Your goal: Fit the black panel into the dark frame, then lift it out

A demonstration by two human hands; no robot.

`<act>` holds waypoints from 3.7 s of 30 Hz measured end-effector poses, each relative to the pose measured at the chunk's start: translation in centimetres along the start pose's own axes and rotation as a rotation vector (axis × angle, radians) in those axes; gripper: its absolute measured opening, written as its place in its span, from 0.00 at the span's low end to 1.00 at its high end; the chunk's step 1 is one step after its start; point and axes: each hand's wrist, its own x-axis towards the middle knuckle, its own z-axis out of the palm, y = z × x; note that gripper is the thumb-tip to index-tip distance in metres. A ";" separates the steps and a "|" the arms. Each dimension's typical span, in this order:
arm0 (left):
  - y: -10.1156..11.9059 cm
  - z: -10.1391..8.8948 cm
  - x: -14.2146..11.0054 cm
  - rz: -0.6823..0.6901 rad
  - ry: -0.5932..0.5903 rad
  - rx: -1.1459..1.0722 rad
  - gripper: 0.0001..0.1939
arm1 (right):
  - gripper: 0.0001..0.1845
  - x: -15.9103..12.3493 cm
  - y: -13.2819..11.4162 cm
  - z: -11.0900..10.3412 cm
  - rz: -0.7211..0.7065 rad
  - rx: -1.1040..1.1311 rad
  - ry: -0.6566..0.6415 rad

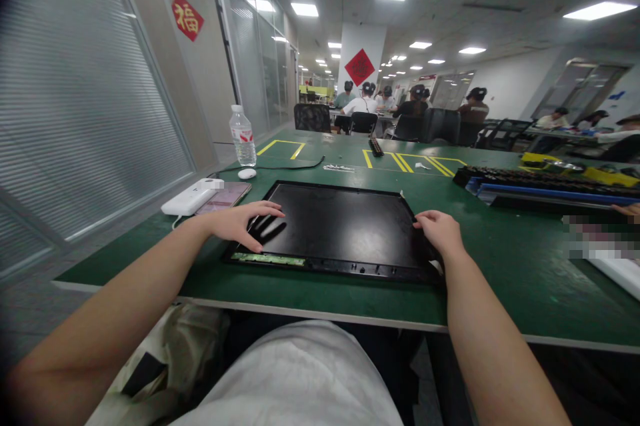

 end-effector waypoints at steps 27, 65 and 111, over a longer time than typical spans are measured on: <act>-1.2 0.5 1.1 -0.140 0.246 0.025 0.31 | 0.11 0.1 0.0 0.1 0.003 -0.015 -0.005; -2.1 1.0 2.6 -0.347 0.221 0.412 0.28 | 0.14 0.3 0.2 0.4 -0.012 -0.020 0.013; -1.9 1.2 2.4 -0.468 0.265 0.437 0.21 | 0.14 1.0 1.2 0.5 0.045 -0.165 0.057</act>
